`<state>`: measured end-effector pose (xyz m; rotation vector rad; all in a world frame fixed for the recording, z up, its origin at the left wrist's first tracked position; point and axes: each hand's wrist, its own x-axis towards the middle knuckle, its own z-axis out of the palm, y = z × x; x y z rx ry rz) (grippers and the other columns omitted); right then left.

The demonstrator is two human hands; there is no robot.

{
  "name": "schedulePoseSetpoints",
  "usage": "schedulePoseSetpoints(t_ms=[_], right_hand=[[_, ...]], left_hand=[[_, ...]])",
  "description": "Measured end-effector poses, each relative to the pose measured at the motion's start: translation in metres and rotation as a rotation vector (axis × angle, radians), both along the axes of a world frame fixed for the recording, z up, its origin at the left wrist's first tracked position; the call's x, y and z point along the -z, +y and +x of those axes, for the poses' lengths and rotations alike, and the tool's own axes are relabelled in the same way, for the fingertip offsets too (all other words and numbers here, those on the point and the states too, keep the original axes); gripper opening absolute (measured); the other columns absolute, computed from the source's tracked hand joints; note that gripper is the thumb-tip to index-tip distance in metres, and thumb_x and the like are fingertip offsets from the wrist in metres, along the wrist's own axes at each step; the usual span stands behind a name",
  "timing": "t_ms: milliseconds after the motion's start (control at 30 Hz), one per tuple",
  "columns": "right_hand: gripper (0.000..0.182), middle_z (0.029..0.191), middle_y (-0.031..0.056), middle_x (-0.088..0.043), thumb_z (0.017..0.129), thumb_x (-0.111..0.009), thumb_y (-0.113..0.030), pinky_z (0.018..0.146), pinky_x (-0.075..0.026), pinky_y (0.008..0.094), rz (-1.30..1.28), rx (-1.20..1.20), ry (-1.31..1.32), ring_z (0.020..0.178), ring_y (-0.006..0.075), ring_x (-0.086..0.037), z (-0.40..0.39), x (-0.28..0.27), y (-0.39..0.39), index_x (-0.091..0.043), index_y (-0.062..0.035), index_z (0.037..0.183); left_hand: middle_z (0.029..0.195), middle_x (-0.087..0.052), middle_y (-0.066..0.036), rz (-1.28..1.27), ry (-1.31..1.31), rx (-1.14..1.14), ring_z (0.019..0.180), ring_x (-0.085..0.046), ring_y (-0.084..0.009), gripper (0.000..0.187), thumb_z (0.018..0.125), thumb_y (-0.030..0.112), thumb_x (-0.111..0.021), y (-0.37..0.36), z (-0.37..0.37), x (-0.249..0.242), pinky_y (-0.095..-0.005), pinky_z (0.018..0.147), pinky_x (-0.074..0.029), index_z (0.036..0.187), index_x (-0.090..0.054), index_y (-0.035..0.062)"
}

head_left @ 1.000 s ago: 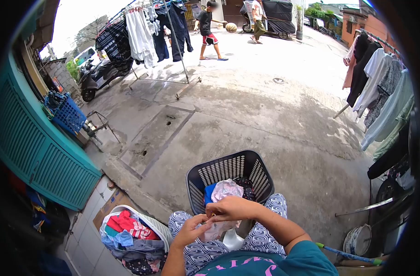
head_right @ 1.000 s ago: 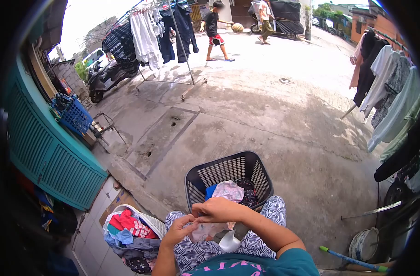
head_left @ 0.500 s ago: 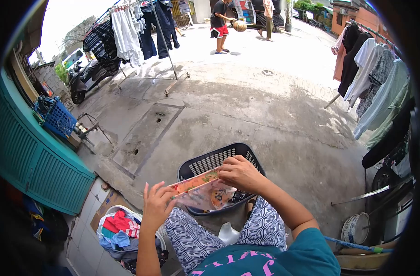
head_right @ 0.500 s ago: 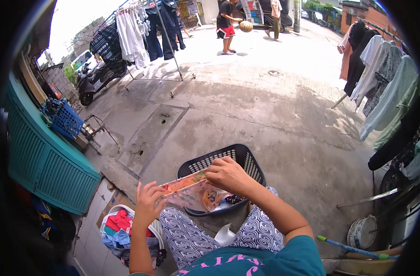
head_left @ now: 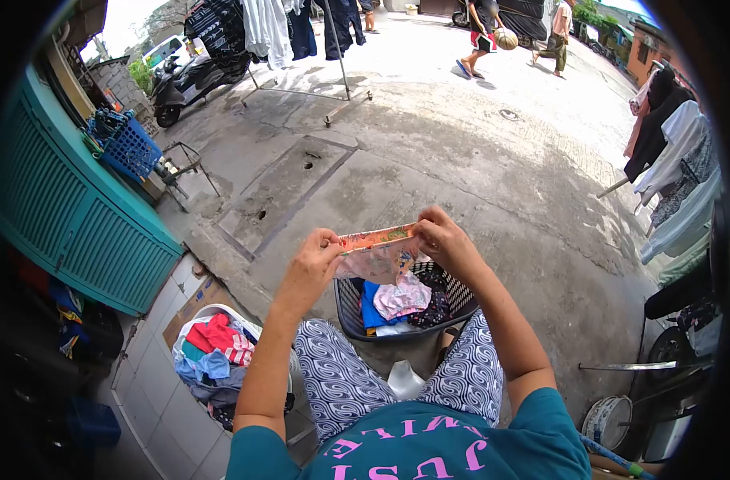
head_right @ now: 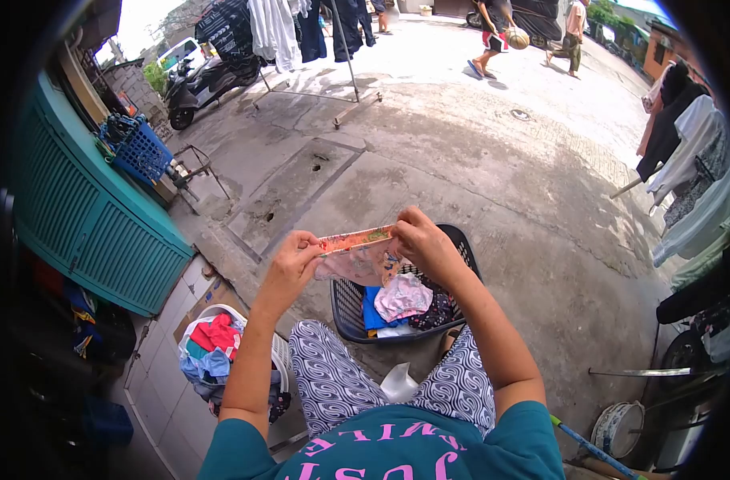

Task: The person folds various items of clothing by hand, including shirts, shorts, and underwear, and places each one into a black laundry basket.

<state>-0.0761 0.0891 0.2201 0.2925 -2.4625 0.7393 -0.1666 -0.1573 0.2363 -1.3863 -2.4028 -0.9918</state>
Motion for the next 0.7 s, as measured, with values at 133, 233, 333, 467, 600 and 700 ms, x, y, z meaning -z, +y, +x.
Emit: schedulePoseSetpoints(t_ms=[133, 233, 333, 467, 600, 700], right_hand=[[0.015, 0.094, 0.0108, -0.050, 0.071, -0.060, -0.007, 0.073, -0.047, 0.0340, 0.066, -0.015, -0.019, 0.088, 0.0273, -0.054, -0.004, 0.011, 0.002, -0.054, -0.0025, 0.084], [0.016, 0.089, 0.0105, -0.049, 0.070, -0.059, -0.006, 0.073, -0.047, 0.0340, 0.226, 0.005, -0.062, 0.089, 0.0267, -0.053, -0.011, 0.019, 0.009, -0.053, -0.0034, 0.084], [0.018, 0.087, 0.0087, -0.048, 0.069, -0.059, -0.006, 0.073, -0.046, 0.0323, 0.291, 0.053, 0.021, 0.089, 0.0233, -0.052, -0.012, 0.000, 0.011, -0.053, -0.0056, 0.086], [0.025, 0.098, 0.0053, -0.049, 0.069, -0.059, -0.008, 0.078, -0.042, 0.0323, 0.423, 0.345, 0.409, 0.096, 0.0203, -0.050, 0.000, -0.031, -0.002, -0.056, -0.0108, 0.094], [0.025, 0.106, 0.0051, -0.049, 0.071, -0.054, -0.010, 0.083, -0.039, 0.0330, 0.458, 0.348, 0.200, 0.106, 0.0193, -0.046, 0.009, 0.028, -0.003, -0.056, -0.0106, 0.095], [0.023, 0.096, 0.0085, -0.056, 0.075, -0.063, -0.026, 0.077, -0.045, 0.0357, 0.321, -0.226, -0.814, 0.093, 0.0254, -0.055, 0.031, 0.151, 0.019, -0.065, -0.0057, 0.085]], left_hand=[[0.096, -0.054, -0.011, 0.028, -0.104, 0.006, 0.084, -0.056, -0.0265, 0.011, 0.077, 0.003, -0.059, 0.000, -0.004, 0.011, -0.0337, 0.069, -0.046, 0.088, -0.060, -0.0010], [0.093, -0.055, -0.010, -0.045, -0.102, -0.032, 0.082, -0.057, -0.0270, 0.013, 0.076, 0.003, -0.059, -0.002, -0.015, 0.020, -0.0343, 0.069, -0.046, 0.089, -0.060, -0.0009], [0.092, -0.056, -0.010, -0.013, 0.086, -0.070, 0.083, -0.056, -0.0262, 0.015, 0.075, 0.002, -0.060, 0.001, -0.018, 0.007, -0.0335, 0.068, -0.046, 0.090, -0.061, 0.0008], [0.097, -0.056, -0.005, 0.031, 0.666, -0.366, 0.090, -0.054, -0.0228, 0.023, 0.072, 0.005, -0.059, 0.010, -0.001, -0.029, -0.0349, 0.075, -0.044, 0.095, -0.060, 0.0042], [0.104, -0.056, -0.006, -0.074, 0.469, -0.243, 0.099, -0.051, -0.0233, 0.023, 0.073, 0.010, -0.060, 0.018, 0.009, 0.029, -0.0358, 0.082, -0.041, 0.093, -0.060, 0.0002], [0.091, -0.062, -0.012, -0.376, -0.143, 0.142, 0.082, -0.058, -0.0276, 0.013, 0.076, 0.010, -0.060, -0.016, 0.014, 0.152, -0.0368, 0.075, -0.047, 0.081, -0.064, -0.0002]])
